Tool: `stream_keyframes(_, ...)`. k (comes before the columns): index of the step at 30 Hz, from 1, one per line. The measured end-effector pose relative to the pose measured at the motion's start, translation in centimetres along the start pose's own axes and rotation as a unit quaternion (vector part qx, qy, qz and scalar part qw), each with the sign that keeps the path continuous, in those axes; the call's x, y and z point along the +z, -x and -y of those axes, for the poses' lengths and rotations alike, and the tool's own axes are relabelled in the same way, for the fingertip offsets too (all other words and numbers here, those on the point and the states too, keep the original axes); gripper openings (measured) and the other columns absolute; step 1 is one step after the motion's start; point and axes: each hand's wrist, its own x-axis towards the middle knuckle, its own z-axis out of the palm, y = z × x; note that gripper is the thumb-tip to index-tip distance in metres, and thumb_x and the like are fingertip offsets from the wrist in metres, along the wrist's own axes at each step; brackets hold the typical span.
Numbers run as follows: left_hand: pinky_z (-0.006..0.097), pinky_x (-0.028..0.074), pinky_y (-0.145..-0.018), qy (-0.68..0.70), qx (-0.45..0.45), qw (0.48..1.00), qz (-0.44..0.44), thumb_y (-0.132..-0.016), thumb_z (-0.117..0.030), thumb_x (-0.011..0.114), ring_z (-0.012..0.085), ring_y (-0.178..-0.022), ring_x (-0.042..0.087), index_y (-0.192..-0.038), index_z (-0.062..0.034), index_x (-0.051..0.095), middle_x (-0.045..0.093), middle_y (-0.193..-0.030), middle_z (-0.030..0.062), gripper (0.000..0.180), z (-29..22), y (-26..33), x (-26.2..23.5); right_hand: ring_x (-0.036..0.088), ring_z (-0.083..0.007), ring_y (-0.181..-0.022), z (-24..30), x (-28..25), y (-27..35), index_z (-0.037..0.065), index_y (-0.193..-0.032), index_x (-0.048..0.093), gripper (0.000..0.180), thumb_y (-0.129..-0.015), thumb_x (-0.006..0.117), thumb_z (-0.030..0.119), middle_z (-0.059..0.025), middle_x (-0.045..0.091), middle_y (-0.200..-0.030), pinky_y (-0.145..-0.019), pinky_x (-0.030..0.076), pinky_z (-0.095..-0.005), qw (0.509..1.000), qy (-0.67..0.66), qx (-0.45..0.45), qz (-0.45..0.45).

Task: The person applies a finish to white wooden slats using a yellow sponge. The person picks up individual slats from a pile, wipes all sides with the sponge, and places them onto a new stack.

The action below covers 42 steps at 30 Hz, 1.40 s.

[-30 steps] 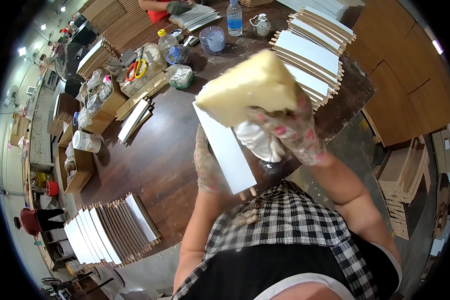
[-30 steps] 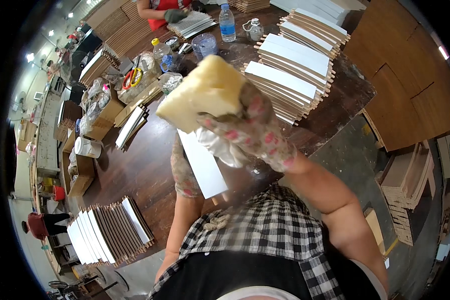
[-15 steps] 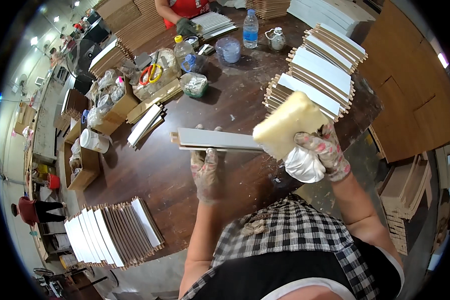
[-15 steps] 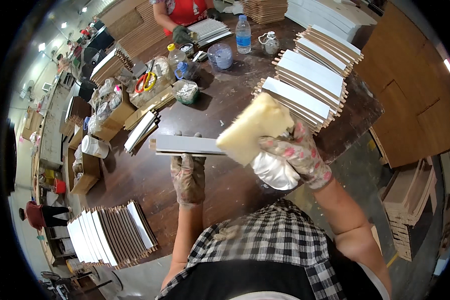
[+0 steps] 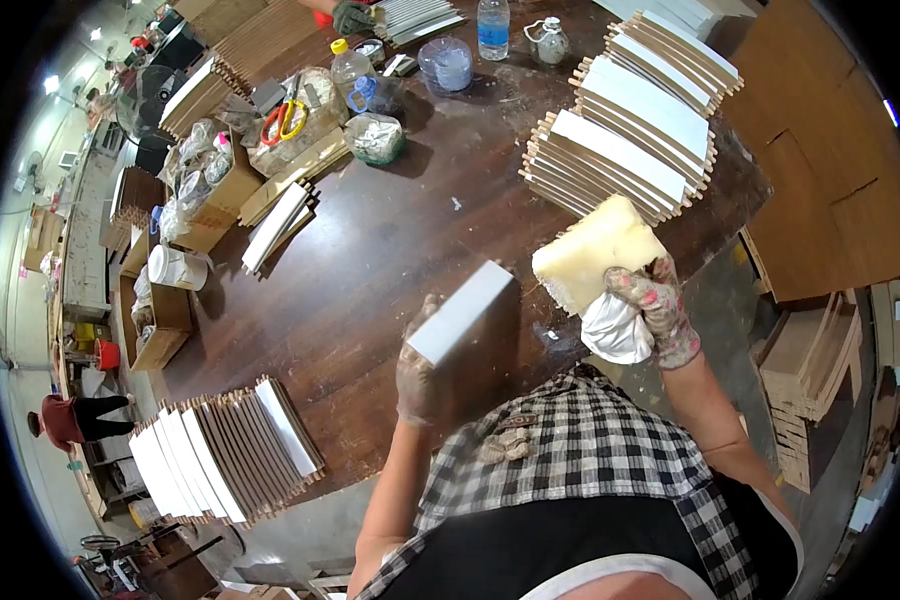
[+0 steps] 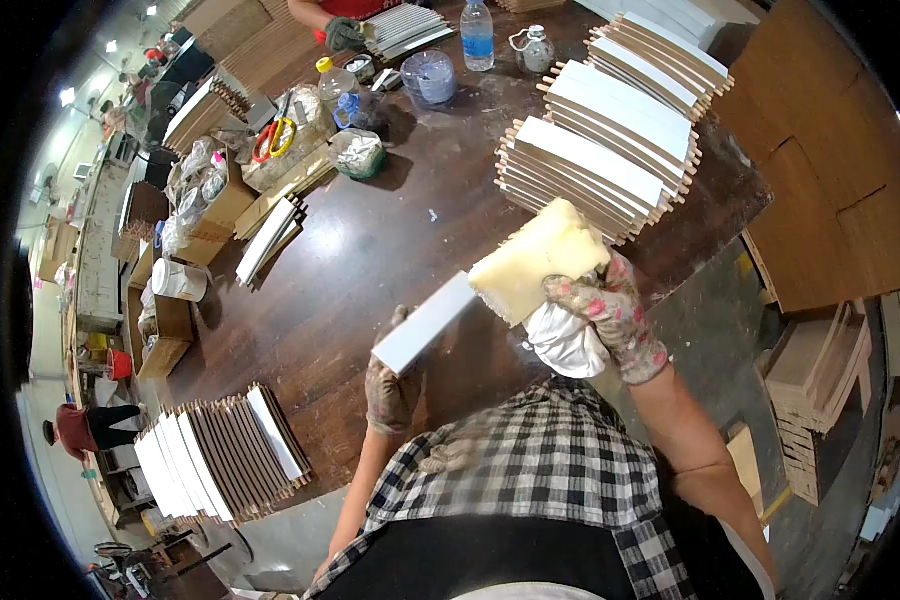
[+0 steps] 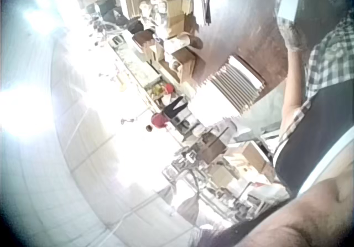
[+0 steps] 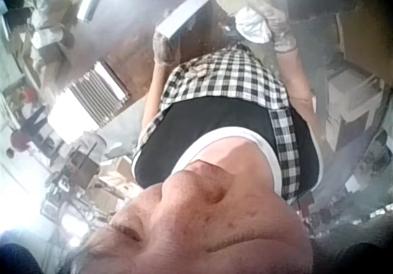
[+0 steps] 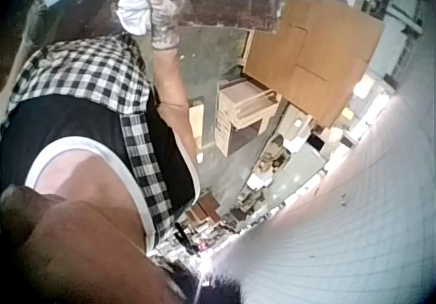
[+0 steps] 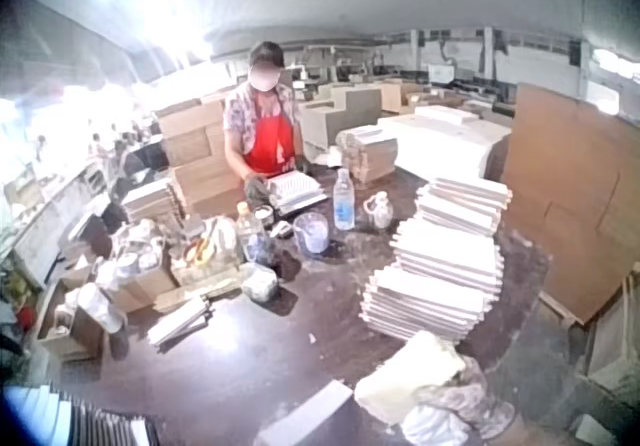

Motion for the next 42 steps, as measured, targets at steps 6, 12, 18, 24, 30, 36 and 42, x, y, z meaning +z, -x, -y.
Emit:
stream_keyframes(6,0.037,0.047,-0.092,0.233,-0.219,0.948,0.006,-0.097,-0.042,0.029,0.0274,-0.102,0.057,-0.109,-0.0007,0.052,0.054,-0.119,0.0155,0.048,0.3,0.9,1.0,0.062,-0.0271,-0.091,-3.9,-3.1,-0.1,-0.003,-0.118,0.047,0.032,-0.088,0.053,0.005,-0.0188,0.058,-0.106,-0.08,0.054,-0.0346,0.973,-0.219,0.025,0.067)
stream_keyframes(12,0.025,0.048,-0.076,-0.054,-0.226,0.964,0.132,-0.079,-0.015,0.063,0.0134,-0.091,0.056,-0.126,-0.0024,0.046,0.058,-0.106,0.0054,0.052,-1.4,-0.2,4.6,0.062,-0.0244,-0.095,-4.7,-4.9,0.9,-0.002,-0.12,0.046,0.038,-0.083,0.058,-0.001,-0.0185,0.059,-0.107,-0.082,0.054,-0.0347,0.996,-0.084,0.006,-0.008)
stream_keyframes(18,0.028,0.05,-0.073,-0.035,-0.16,0.983,0.087,-0.069,-0.008,0.073,0.0173,-0.088,0.057,-0.134,0.0001,0.034,0.056,-0.106,0.0069,0.076,-2.7,-1.3,5.4,0.064,-0.0181,-0.087,-0.9,-1.2,0.6,-0.001,-0.119,0.047,0.051,-0.075,0.071,0.01,-0.0151,0.062,-0.102,-0.072,0.057,-0.03,0.946,-0.27,0.111,0.139)
stream_keyframes(24,0.026,0.047,-0.076,-0.274,0.047,0.959,0.052,-0.088,-0.013,0.047,0.0132,-0.09,0.055,-0.142,-0.0073,0.025,0.054,-0.119,0.0122,0.058,-5.8,-1.2,8.5,0.064,-0.0202,-0.088,-1.3,2.3,0.8,0.0,-0.117,0.05,0.053,-0.077,0.071,0.026,-0.015,0.062,-0.104,-0.076,0.056,-0.0324,0.933,0.208,-0.247,0.163)
stream_keyframes(30,0.027,0.047,-0.075,-0.302,0.067,0.95,0.043,-0.089,-0.015,0.047,0.0134,-0.089,0.056,-0.138,-0.0046,0.034,0.056,-0.115,0.0125,0.052,-6.3,-0.2,8.8,0.064,-0.0227,-0.092,0.4,3.6,-0.5,-0.001,-0.126,0.044,0.062,-0.077,0.07,0.028,-0.0152,0.062,-0.105,-0.081,0.054,-0.0335,0.87,0.372,-0.253,0.202)
stream_keyframes(36,0.03,0.047,-0.082,-0.28,0.026,0.955,0.098,-0.087,-0.017,0.047,0.0182,-0.098,0.055,-0.141,-0.0034,0.025,0.049,-0.127,0.0152,0.06,-7.2,0.3,8.7,0.066,-0.0184,-0.078,0.8,2.5,-5.1,-0.002,-0.115,0.053,0.06,-0.067,0.078,0.024,-0.0115,0.065,-0.095,-0.071,0.056,-0.029,0.767,0.493,-0.4,0.089)
stream_keyframes(42,0.029,0.045,-0.085,-0.34,0.053,0.933,0.108,-0.087,-0.016,0.047,0.0174,-0.101,0.054,-0.141,-0.0029,0.026,0.049,-0.127,0.0149,0.059,-7.7,0.6,8.2,0.062,-0.0134,-0.084,2.9,3.6,-5.7,-0.002,-0.113,0.053,0.046,-0.074,0.074,0.012,-0.0085,0.063,-0.1,-0.073,0.054,-0.026,0.875,0.428,-0.226,-0.001)
